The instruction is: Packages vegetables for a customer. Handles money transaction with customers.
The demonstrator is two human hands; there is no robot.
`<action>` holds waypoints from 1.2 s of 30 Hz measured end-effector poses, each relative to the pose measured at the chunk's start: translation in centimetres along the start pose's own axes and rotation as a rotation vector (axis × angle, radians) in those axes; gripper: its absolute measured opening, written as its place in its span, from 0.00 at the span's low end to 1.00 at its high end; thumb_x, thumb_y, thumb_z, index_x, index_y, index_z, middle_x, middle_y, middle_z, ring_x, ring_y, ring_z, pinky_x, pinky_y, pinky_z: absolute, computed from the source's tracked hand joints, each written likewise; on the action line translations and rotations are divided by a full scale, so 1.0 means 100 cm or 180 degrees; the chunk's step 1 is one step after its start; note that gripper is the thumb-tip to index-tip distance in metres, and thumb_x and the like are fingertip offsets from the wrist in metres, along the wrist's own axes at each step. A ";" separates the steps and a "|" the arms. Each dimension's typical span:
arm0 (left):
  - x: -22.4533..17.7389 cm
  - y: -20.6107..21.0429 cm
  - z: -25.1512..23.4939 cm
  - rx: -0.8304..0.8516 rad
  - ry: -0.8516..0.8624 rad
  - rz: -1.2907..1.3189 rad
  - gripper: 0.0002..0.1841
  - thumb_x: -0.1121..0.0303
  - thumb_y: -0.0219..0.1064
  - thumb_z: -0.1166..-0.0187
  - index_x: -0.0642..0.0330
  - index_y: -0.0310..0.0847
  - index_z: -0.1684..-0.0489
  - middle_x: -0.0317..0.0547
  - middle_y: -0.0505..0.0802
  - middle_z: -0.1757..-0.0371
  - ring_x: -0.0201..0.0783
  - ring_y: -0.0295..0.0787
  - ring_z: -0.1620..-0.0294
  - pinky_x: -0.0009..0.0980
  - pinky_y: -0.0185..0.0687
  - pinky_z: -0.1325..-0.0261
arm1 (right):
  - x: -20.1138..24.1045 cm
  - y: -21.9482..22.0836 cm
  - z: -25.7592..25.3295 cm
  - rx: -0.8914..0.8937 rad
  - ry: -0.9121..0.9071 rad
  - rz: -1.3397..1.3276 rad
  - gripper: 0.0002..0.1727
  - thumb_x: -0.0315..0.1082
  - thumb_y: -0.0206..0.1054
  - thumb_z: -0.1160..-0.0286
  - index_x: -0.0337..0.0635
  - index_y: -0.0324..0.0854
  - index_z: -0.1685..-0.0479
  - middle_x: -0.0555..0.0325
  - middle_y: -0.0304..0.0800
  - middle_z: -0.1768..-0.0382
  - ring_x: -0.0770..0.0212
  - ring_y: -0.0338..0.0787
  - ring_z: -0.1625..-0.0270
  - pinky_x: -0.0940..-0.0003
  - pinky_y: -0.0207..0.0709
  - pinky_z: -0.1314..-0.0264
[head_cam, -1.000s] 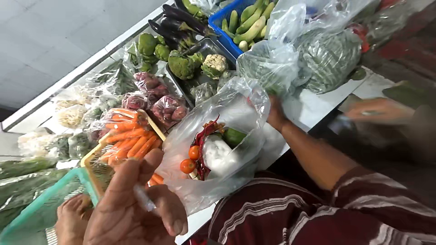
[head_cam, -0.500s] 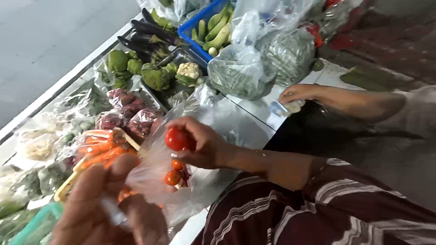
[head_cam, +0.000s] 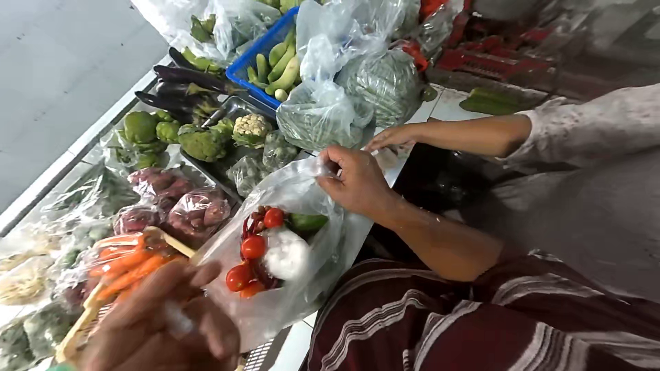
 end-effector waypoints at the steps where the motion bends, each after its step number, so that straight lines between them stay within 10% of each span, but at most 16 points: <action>1: 0.004 0.014 -0.007 0.0052 -0.0139 -0.0123 0.25 0.51 0.58 0.12 0.57 0.74 0.24 0.52 0.90 0.35 0.33 0.86 0.74 0.25 0.79 0.79 | 0.012 -0.004 0.007 -0.0089 -0.0116 -0.0503 0.08 0.33 0.72 0.29 0.42 0.89 0.55 0.61 0.91 0.69 0.66 0.89 0.68 0.62 0.86 0.65; 5: 0.041 0.056 -0.032 0.0432 -0.0222 -0.0305 0.28 0.49 0.62 0.15 0.55 0.74 0.21 0.44 0.92 0.40 0.37 0.92 0.53 0.29 0.90 0.58 | 0.067 -0.014 0.039 0.0155 -0.0465 -0.1187 0.12 0.26 0.77 0.37 0.41 0.88 0.54 0.62 0.90 0.65 0.68 0.89 0.65 0.64 0.89 0.64; 9: 0.049 0.070 -0.043 0.0078 0.0076 -0.0257 0.30 0.53 0.60 0.12 0.58 0.64 0.15 0.43 0.90 0.33 0.38 0.90 0.36 0.37 0.87 0.36 | 0.075 -0.008 0.070 0.0647 -0.1103 -0.0696 0.23 0.33 0.78 0.35 0.42 0.86 0.37 0.58 0.93 0.44 0.62 0.88 0.36 0.59 0.81 0.28; 14: 0.032 0.053 -0.067 -0.0291 -0.0022 0.0417 0.25 0.52 0.40 0.09 0.53 0.73 0.27 0.47 0.89 0.40 0.49 0.89 0.40 0.53 0.85 0.34 | 0.032 -0.019 0.100 0.1321 -0.1406 -0.1077 0.32 0.43 0.75 0.27 0.43 0.79 0.23 0.50 0.76 0.19 0.55 0.73 0.14 0.56 0.70 0.12; 19: 0.032 0.014 -0.099 -0.0268 -0.0032 0.0783 0.36 0.41 0.20 0.13 0.53 0.73 0.37 0.46 0.86 0.45 0.49 0.86 0.41 0.56 0.80 0.30 | -0.059 -0.049 0.122 0.1881 -0.0335 -0.0685 0.23 0.47 0.68 0.18 0.47 0.84 0.28 0.60 0.90 0.34 0.64 0.88 0.32 0.60 0.82 0.26; 25: 0.019 0.004 -0.122 -0.0267 -0.0132 0.0578 0.23 0.56 0.32 0.07 0.56 0.70 0.37 0.46 0.85 0.49 0.47 0.86 0.41 0.51 0.77 0.26 | -0.120 -0.087 0.142 0.1763 0.0611 -0.0582 0.26 0.52 0.67 0.19 0.54 0.82 0.24 0.62 0.90 0.34 0.66 0.90 0.37 0.61 0.85 0.32; 28: 0.029 -0.027 -0.130 0.0441 0.0074 0.0557 0.23 0.58 0.38 0.10 0.61 0.68 0.30 0.46 0.81 0.33 0.46 0.77 0.26 0.47 0.68 0.17 | -0.128 -0.097 0.140 0.1693 0.0688 -0.0486 0.27 0.52 0.69 0.20 0.54 0.82 0.25 0.62 0.91 0.37 0.66 0.91 0.38 0.61 0.86 0.33; 32: 0.021 0.036 -0.155 -0.0350 0.0099 0.0719 0.19 0.66 0.32 0.07 0.61 0.71 0.41 0.47 0.85 0.47 0.44 0.87 0.43 0.44 0.80 0.28 | -0.136 -0.101 0.134 0.1819 0.0747 -0.0282 0.28 0.51 0.71 0.22 0.54 0.81 0.24 0.62 0.90 0.36 0.65 0.91 0.38 0.60 0.86 0.33; 36: 0.035 0.073 -0.160 -0.0356 0.0052 0.0490 0.30 0.54 0.26 0.05 0.61 0.75 0.37 0.47 0.89 0.53 0.46 0.90 0.51 0.49 0.85 0.37 | -0.146 -0.096 0.135 0.2036 0.0971 -0.0129 0.29 0.52 0.71 0.21 0.55 0.79 0.21 0.59 0.89 0.34 0.61 0.90 0.37 0.56 0.85 0.31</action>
Point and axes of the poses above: each hand's wrist, its own z-axis away from the middle knuckle, its own y-axis out of the palm, x = y × z, the point moved 2 cm from there along -z, towards the middle knuckle
